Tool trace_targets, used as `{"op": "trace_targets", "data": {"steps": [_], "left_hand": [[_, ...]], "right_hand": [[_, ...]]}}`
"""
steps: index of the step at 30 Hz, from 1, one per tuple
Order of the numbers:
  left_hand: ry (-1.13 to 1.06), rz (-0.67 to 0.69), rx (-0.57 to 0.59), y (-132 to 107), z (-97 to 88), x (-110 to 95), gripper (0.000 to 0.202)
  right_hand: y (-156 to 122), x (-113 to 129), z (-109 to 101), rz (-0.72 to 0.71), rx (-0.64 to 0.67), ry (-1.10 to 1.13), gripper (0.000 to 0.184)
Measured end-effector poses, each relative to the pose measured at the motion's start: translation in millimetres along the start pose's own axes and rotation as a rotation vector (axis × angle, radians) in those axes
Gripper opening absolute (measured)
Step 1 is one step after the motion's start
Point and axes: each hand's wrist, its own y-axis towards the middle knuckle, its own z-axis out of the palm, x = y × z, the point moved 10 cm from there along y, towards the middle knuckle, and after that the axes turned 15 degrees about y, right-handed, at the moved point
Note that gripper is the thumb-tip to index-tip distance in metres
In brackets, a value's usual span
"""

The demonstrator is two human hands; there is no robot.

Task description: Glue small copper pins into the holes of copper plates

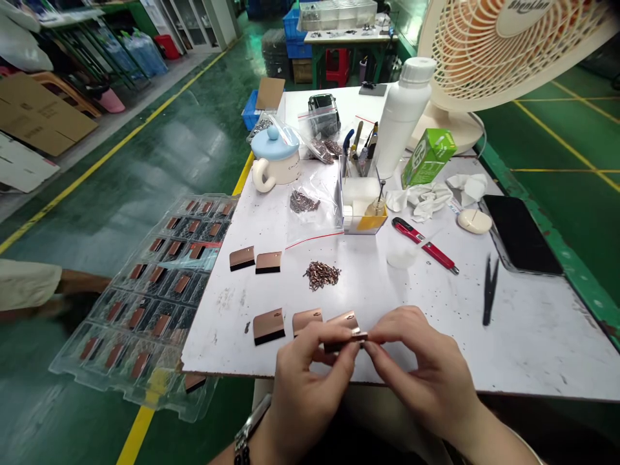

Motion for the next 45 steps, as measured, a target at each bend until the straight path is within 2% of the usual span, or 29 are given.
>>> {"op": "trace_targets", "data": {"steps": [3,7,12,15,18,21,23,27,29,31,34,36,37,38,41,43,45], "left_hand": [[0.221,-0.053,0.051,23,4.6,4,0.006],[0.405,-0.075,0.027,48,9.7,8,0.005],[0.588,-0.04,0.034,53,27.9,9,0.006],[0.686,-0.013,0.022,51,28.0,8,0.009],[0.825,-0.008,-0.026,55,7.2,12,0.017],[0.987,-0.048,-0.124,67,-36.1,25,0.027],[1.05,-0.072,-0.126,79,-62.3,39,0.036],[1.08,-0.034,0.062,97,-80.5,63,0.029],[1.04,-0.018,0.062,99,-86.1,63,0.021],[1.002,0.0,0.031,95,-86.7,55,0.013],[0.8,0.033,-0.042,71,-75.4,34,0.008],[0.402,0.021,-0.052,48,-57.5,23,0.009],[0.202,0.011,0.033,35,-38.0,20,0.009],[0.062,-0.017,0.184,22,-11.4,17,0.009],[-0.207,-0.202,0.426,-11,41.9,21,0.01],[-0.294,-0.309,0.462,-20,56.6,27,0.012],[-0.336,-0.374,0.457,-20,59.8,34,0.016]], "right_hand": [[-2,-14,-9,0.0,-0.007,-0.188,0.007],[-10,-31,-23,0.069,-0.054,-0.304,0.009],[-16,-34,-21,0.058,-0.009,-0.303,0.011],[-19,-37,-18,0.045,0.014,-0.284,0.013],[-24,-40,-18,0.036,0.023,-0.27,0.015],[-28,-38,-22,-0.003,0.023,-0.267,0.018],[-29,-35,-30,-0.029,0.003,-0.284,0.019],[-23,-27,-52,-0.067,-0.063,-0.358,0.016],[-18,-26,-67,-0.065,-0.119,-0.412,0.01],[-10,-34,-84,0.009,-0.197,-0.464,0.008],[3,-60,-103,0.205,-0.275,-0.472,0.025],[12,-76,-107,0.282,-0.282,-0.449,0.038],[17,-81,-107,0.291,-0.279,-0.433,0.042],[21,-86,-106,0.293,-0.276,-0.414,0.042],[29,-94,-100,0.289,-0.263,-0.355,0.033],[29,-94,-98,0.296,-0.274,-0.33,0.028],[25,-91,-98,0.32,-0.308,-0.271,0.028]]}}
